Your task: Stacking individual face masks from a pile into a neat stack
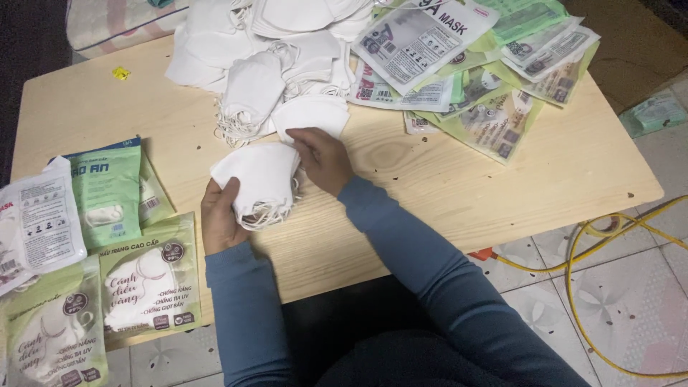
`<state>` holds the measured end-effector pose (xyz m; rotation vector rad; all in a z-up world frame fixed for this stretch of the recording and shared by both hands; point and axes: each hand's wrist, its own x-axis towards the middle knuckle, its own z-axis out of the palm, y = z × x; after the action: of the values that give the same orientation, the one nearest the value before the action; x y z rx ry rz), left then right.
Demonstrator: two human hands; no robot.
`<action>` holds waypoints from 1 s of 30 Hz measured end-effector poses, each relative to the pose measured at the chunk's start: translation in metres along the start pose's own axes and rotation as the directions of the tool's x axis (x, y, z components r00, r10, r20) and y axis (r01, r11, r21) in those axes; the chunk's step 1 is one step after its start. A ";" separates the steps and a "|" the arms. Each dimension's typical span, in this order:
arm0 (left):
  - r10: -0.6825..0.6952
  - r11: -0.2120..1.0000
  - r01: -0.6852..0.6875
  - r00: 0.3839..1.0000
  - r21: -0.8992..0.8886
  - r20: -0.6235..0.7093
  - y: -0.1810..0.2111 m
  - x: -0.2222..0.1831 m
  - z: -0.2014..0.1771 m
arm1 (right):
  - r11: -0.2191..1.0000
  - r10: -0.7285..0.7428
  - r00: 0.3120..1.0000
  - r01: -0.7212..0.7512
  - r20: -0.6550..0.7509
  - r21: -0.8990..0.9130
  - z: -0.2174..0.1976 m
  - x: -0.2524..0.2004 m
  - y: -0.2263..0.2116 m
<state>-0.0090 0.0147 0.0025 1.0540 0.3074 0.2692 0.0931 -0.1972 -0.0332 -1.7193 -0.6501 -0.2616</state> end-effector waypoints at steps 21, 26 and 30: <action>0.291 0.943 -0.281 0.956 0.178 -0.035 -0.005 -0.027 0.052 | 0.983 -0.177 0.984 0.175 0.033 0.048 0.055 -0.034 -0.028; 0.173 0.963 -0.092 0.932 0.254 -0.319 -0.004 -0.018 0.049 | 0.957 -0.103 0.984 0.060 0.142 0.284 0.063 -0.044 -0.036; 0.026 0.919 0.166 0.880 0.357 -0.475 0.013 -0.021 0.048 | 0.929 -0.229 0.936 0.128 0.268 0.346 0.040 -0.026 -0.047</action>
<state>-0.0114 -0.0253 0.0379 1.3615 0.8704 0.4106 0.0395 -0.1609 -0.0178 -1.3924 -1.0248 -0.0107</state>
